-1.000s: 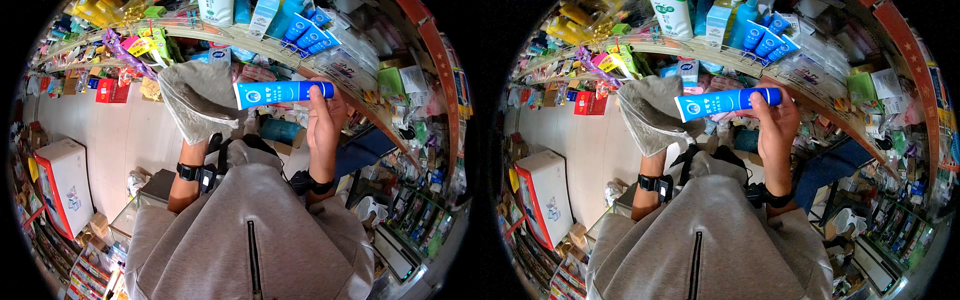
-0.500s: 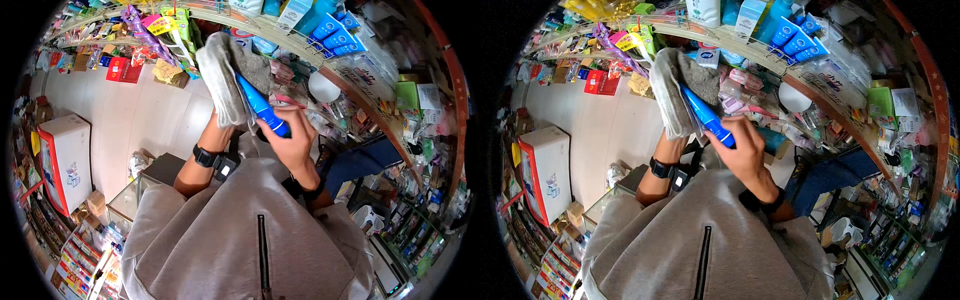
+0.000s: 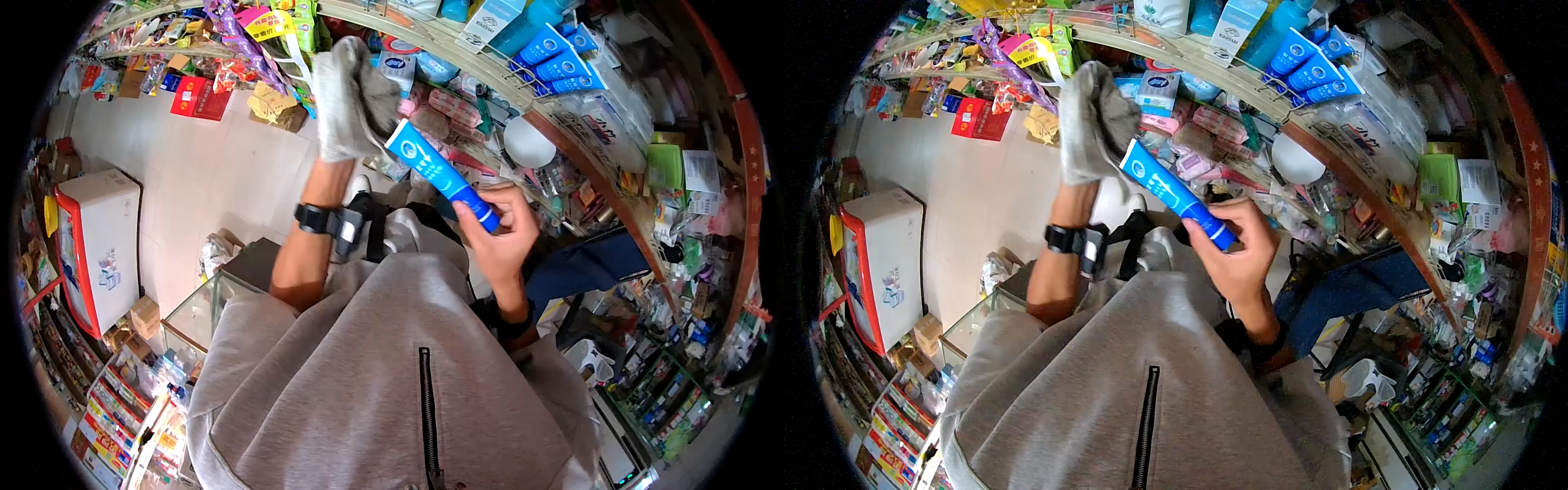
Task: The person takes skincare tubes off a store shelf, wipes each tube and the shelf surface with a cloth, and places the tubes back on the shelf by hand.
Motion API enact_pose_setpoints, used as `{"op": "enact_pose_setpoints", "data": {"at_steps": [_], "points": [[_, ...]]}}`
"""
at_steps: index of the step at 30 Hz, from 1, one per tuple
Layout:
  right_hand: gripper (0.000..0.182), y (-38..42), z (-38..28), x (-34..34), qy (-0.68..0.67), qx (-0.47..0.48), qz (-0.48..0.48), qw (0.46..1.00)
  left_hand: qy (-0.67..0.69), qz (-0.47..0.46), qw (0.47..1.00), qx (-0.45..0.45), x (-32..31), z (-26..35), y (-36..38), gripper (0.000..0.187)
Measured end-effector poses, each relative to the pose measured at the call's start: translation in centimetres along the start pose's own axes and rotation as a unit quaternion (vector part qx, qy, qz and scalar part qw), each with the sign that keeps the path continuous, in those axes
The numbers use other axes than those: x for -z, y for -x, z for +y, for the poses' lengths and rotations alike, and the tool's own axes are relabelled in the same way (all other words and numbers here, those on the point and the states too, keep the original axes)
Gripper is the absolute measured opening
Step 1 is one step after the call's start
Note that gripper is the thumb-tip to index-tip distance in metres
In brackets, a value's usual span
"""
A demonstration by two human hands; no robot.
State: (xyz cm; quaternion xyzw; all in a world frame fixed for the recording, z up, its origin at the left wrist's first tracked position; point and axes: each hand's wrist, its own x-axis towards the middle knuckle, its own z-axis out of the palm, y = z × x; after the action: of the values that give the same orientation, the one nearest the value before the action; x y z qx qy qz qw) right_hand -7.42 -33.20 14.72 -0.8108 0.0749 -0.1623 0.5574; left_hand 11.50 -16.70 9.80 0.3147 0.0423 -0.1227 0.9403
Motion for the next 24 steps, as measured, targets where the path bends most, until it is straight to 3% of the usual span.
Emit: {"op": "enact_pose_setpoints", "data": {"at_steps": [2, 3, 5, 7, 9, 13, 18, 24], "points": [[0.028, 0.1, 1.1, 0.5, -0.131, -0.087, 0.012, 0.988, 0.066, -0.064, 0.996, 0.006, 2.5, 0.0, -1.5, 0.027], [0.028, -0.2, 1.0, 0.5, -0.175, -0.13, 0.019, 0.976, 0.087, 0.009, 0.996, 0.011, 1.4, 0.0, -0.4, 0.025], [0.028, -0.7, 1.4, -0.4, -0.192, -0.125, 0.047, 0.972, 0.043, 0.11, 0.993, 0.022, -1.0, 0.0, 2.2, 0.031], [0.029, -1.4, 2.0, -1.7, -0.211, -0.118, 0.074, 0.967, -0.048, 0.109, 0.993, 0.028, 2.7, -2.8, 4.1, 0.044], [0.03, -1.7, 2.7, -2.9, 0.01, 0.019, 0.073, 0.997, -0.071, 0.094, 0.99, 0.079, 3.2, -4.4, 6.8, 0.05], [0.038, -2.0, 1.1, -3.0, 0.1, 0.135, -0.042, 0.985, -0.055, 0.084, 0.988, 0.115, 1.5, -5.5, 8.0, 0.046], [0.054, -1.8, -0.6, -1.0, 0.116, 0.172, -0.147, 0.967, -0.043, 0.086, 0.994, 0.052, -0.1, -3.6, 4.9, 0.041], [0.05, -1.5, -0.3, -0.8, 0.089, 0.17, -0.097, 0.977, -0.027, 0.095, 0.994, 0.045, -0.5, -2.9, 4.6, 0.034]]}}
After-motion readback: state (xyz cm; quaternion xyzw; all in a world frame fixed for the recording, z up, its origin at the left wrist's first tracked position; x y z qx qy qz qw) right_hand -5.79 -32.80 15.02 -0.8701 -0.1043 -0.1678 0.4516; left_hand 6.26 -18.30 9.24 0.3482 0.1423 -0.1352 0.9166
